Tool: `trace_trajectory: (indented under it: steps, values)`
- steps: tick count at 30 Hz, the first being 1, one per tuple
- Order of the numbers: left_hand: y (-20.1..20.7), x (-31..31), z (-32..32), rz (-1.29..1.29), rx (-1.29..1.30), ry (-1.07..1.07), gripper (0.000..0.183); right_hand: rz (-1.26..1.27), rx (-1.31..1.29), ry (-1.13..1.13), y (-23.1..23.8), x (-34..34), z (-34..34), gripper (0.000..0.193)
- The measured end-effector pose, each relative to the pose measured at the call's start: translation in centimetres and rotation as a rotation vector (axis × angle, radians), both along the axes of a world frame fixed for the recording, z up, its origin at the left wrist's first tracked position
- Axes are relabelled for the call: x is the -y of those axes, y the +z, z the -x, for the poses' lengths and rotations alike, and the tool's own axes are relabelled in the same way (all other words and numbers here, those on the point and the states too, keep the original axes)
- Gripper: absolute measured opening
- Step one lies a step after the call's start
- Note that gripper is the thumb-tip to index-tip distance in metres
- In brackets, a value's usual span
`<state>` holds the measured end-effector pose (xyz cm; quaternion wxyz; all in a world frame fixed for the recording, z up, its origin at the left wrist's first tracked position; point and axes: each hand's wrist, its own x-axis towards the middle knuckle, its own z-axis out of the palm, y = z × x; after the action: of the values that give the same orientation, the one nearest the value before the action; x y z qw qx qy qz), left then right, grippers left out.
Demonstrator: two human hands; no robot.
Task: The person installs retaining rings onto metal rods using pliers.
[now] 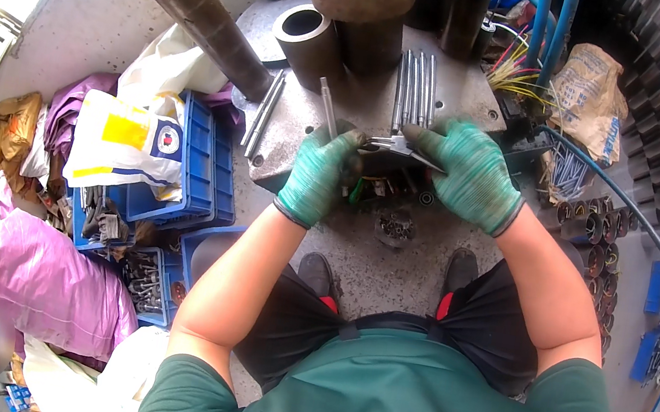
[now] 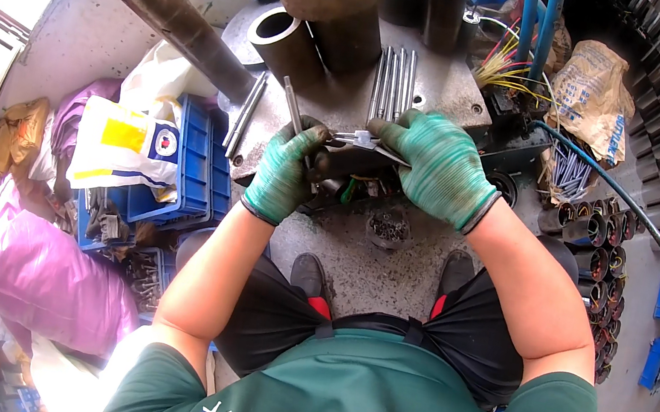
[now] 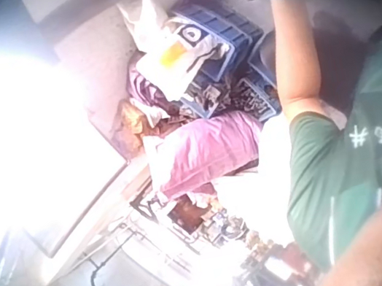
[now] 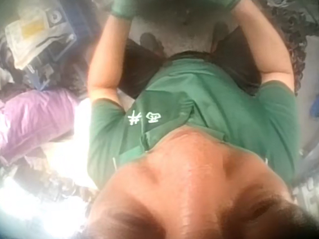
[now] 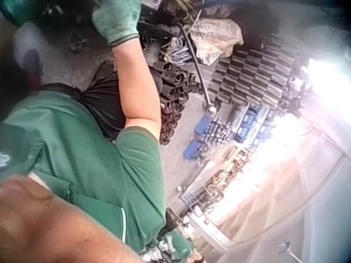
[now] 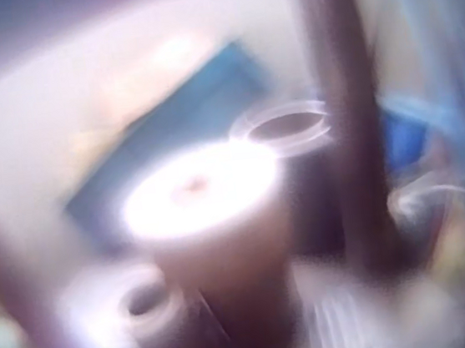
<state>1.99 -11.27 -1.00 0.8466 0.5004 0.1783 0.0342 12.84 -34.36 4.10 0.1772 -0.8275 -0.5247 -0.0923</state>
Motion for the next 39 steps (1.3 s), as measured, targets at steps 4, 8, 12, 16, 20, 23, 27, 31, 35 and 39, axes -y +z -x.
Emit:
trace_trajectory:
  steps: [4, 8, 12, 16, 20, 23, 27, 31, 35, 39]
  values:
    - [1.2, 0.7, 0.4, -0.466, 0.058, 0.042, 0.034, -0.157, -0.441, -0.085, 0.2, 0.8, -0.9, 0.047]
    - [0.3, -0.1, 0.6, -0.677, 0.117, 0.045, 0.042, -0.181, -0.592, -0.154, 2.2, 1.3, -1.5, 0.048]
    - [0.3, 0.6, 0.3, -0.709, 0.15, 0.065, 0.034, -0.206, -0.711, -0.111, 0.6, 2.1, -2.3, 0.051]
    - [0.1, 0.1, 0.4, -0.823, 0.144, 0.069, 0.034, -0.105, -0.791, -0.049, 1.6, 2.3, -2.6, 0.053]
    - [0.5, -0.3, 0.7, -0.8, 0.15, -0.002, 0.037, -0.042, -0.645, -0.01, 2.6, 2.2, -2.6, 0.054]
    - [1.2, -0.6, 1.0, -0.746, 0.108, -0.019, 0.038, 0.062, -0.668, -0.017, 3.7, 1.8, -2.7, 0.055]
    - [2.1, 0.0, 1.0, -0.845, 0.142, -0.078, 0.036, 0.084, -0.608, 0.055, 3.2, 2.7, -3.1, 0.055]
    - [2.3, 1.1, 0.7, -0.787, 0.111, -0.173, 0.031, 0.204, -0.785, -0.012, 4.0, 3.0, -2.1, 0.054]
    - [1.4, 0.0, 0.9, -0.682, 0.208, -0.295, 0.051, 0.159, -0.787, 0.064, 2.0, 3.0, -3.1, 0.053]
    - [1.5, -2.1, 2.3, -0.412, 0.11, -0.332, 0.078, -0.032, -0.758, 0.075, 2.2, 2.5, -3.1, 0.055]
